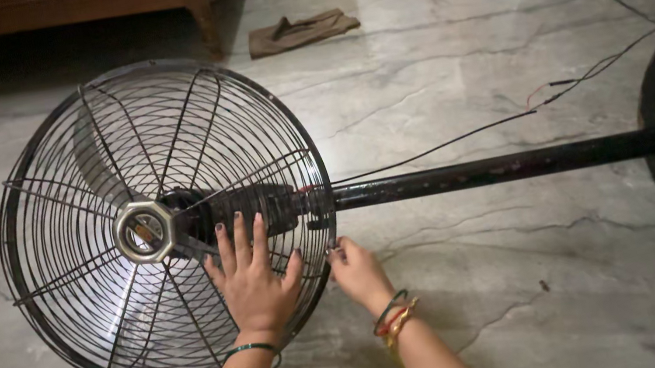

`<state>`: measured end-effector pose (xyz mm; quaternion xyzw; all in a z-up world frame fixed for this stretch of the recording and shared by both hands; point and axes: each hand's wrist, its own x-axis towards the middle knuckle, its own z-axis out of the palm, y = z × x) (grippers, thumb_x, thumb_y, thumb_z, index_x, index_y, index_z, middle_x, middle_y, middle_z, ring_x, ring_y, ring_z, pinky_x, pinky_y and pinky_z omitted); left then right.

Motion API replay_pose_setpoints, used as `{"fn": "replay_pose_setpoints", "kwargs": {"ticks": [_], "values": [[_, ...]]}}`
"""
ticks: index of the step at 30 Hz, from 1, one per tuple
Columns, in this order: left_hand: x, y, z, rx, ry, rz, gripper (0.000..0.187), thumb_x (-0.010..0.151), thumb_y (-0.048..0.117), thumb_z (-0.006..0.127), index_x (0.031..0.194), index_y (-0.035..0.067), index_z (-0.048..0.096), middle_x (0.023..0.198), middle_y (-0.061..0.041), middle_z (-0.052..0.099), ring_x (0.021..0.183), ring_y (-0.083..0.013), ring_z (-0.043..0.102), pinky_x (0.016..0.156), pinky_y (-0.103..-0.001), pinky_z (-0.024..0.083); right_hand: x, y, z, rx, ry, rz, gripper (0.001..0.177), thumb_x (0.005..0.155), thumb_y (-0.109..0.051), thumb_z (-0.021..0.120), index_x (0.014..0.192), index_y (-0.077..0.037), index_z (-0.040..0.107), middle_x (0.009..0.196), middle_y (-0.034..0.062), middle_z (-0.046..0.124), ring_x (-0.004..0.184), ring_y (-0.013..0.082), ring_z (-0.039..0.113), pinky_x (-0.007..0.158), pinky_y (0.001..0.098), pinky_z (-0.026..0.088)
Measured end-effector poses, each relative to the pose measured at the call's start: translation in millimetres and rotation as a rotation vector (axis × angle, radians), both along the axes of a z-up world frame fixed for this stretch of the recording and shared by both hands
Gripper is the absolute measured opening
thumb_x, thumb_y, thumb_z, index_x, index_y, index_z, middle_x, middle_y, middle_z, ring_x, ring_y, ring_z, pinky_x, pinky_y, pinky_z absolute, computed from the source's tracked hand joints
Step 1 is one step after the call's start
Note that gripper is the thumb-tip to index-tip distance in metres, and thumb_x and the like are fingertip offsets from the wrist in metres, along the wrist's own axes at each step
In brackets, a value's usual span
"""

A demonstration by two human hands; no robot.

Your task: The person uses a screwdriver to tighten screws on the front grill of a standing fan. They rotate the fan to access different screw locations and continue tightening throughout the clip.

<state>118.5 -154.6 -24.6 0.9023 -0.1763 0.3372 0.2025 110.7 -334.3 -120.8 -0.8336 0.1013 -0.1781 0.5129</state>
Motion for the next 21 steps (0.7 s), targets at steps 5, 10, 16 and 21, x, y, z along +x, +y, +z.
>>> {"fn": "replay_pose_setpoints", "kwargs": {"ticks": [5,10,16,21], "values": [[4,5,-4,-0.021,-0.035,-0.061,0.080,0.080,0.050,0.070,0.148,0.015,0.048,0.152,-0.017,0.039,0.147,-0.0381,0.028,0.115,-0.066,0.019,-6,9,20,-0.101,-0.104,-0.040,0.016,0.094,-0.016,0.063,0.096,0.000,0.066,0.079,0.0204,0.072,0.079,0.0368,0.072,0.064,0.0466,0.054],[16,24,-5,-0.098,-0.059,-0.213,0.074,0.088,0.051,0.066,0.145,0.014,0.037,0.144,-0.017,0.033,0.144,-0.0374,0.026,0.111,-0.064,0.018,-21,10,41,0.128,-0.017,0.064,0.015,0.098,-0.016,0.058,0.099,-0.002,0.063,0.070,0.0150,0.072,0.058,0.0238,0.075,0.053,0.0388,0.056],[67,49,33,-0.031,-0.027,0.084,0.075,0.092,0.052,0.060,0.152,0.013,0.041,0.164,-0.023,0.026,0.155,-0.0431,0.014,0.112,-0.073,0.009,-16,7,38,0.129,-0.020,0.092,0.015,0.098,-0.016,0.057,0.098,-0.003,0.063,0.068,0.0133,0.073,0.057,0.0224,0.075,0.053,0.0374,0.056],[69,53,26,-0.002,-0.067,0.075,0.075,0.090,0.055,0.057,0.151,0.013,0.047,0.163,-0.019,0.036,0.155,-0.0427,0.018,0.115,-0.070,0.014,-11,3,26,0.094,-0.022,0.067,0.015,0.097,-0.016,0.058,0.097,-0.003,0.064,0.067,0.0139,0.073,0.058,0.0217,0.076,0.054,0.0370,0.057]]}}
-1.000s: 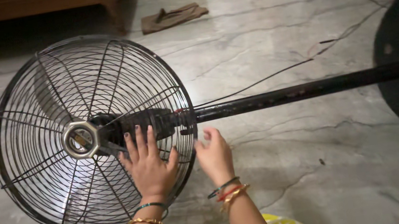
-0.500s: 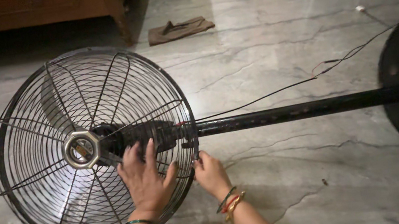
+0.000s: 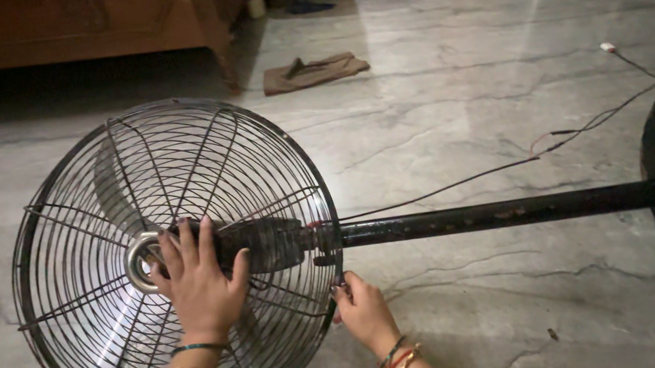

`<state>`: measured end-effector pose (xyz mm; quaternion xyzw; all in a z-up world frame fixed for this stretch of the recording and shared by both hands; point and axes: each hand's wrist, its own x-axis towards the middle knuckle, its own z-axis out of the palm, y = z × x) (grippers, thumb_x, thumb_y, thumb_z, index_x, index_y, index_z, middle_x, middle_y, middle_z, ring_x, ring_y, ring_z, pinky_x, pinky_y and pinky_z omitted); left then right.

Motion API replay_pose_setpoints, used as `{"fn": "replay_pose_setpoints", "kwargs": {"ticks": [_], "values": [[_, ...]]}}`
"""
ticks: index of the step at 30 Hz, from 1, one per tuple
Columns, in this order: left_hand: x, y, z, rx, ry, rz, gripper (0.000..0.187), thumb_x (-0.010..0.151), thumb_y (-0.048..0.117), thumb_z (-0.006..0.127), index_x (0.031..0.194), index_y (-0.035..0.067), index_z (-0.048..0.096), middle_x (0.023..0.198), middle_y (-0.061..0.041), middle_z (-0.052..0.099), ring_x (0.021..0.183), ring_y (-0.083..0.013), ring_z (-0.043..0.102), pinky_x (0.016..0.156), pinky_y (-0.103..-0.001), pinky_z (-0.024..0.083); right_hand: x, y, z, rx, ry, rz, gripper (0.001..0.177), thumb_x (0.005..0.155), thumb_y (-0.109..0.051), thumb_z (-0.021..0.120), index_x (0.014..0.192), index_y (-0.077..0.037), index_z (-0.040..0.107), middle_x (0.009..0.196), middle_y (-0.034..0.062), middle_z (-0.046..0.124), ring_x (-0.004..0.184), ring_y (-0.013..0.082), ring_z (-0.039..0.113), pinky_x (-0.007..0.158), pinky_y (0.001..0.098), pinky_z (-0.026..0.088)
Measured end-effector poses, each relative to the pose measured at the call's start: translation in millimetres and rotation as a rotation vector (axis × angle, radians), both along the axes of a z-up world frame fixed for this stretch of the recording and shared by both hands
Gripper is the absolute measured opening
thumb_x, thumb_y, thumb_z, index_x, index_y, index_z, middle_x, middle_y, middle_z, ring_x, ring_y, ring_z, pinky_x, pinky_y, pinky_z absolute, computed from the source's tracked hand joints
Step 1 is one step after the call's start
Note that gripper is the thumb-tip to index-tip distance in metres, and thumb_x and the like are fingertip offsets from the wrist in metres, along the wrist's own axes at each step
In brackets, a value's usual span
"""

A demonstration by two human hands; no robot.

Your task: The person uses a screwdriver to tighten screws on the front grill of a standing fan. They rotate the fan to access different screw locations and continue tightening throughout the clip.

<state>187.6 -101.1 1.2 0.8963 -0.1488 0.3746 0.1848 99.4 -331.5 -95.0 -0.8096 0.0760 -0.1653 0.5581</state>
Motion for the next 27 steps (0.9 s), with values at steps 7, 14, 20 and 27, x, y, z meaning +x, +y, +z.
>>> {"fn": "replay_pose_setpoints", "kwargs": {"ticks": [7,14,20,27], "values": [[-4,1,-1,-0.032,0.010,-0.012,0.074,0.087,0.056,0.059,0.150,0.017,0.050,0.163,-0.014,0.037,0.154,-0.0403,0.019,0.118,-0.064,0.014,-4,-5,8,-0.110,-0.039,-0.141,0.021,0.090,-0.015,0.066,0.109,-0.005,0.067,0.075,0.0117,0.076,0.062,0.0197,0.076,0.057,0.0345,0.057],[-5,-1,1,-0.048,0.000,-0.012,0.073,0.087,0.055,0.062,0.149,0.019,0.052,0.162,-0.013,0.040,0.154,-0.0385,0.022,0.119,-0.061,0.015,-19,-22,33,0.395,-0.218,-0.224,0.033,0.090,-0.013,0.072,0.120,-0.002,0.064,0.104,0.0106,0.072,0.081,0.0140,0.070,0.068,0.0323,0.057],[-10,0,2,-0.083,-0.010,-0.033,0.068,0.088,0.054,0.063,0.146,0.020,0.057,0.160,-0.013,0.044,0.154,-0.0387,0.025,0.119,-0.060,0.018,-3,6,4,-0.030,-0.174,-0.193,0.052,0.084,-0.014,0.081,0.126,-0.002,0.054,0.113,0.0107,0.071,0.083,0.0165,0.068,0.074,0.0311,0.057],[-8,-1,-1,-0.104,-0.052,-0.044,0.063,0.088,0.053,0.066,0.142,0.021,0.060,0.157,-0.013,0.048,0.153,-0.0401,0.028,0.119,-0.061,0.019,12,-5,-21,0.381,-0.120,-0.057,0.047,0.090,-0.013,0.072,0.130,-0.004,0.048,0.103,0.0093,0.070,0.078,0.0139,0.067,0.066,0.0289,0.057]]}}
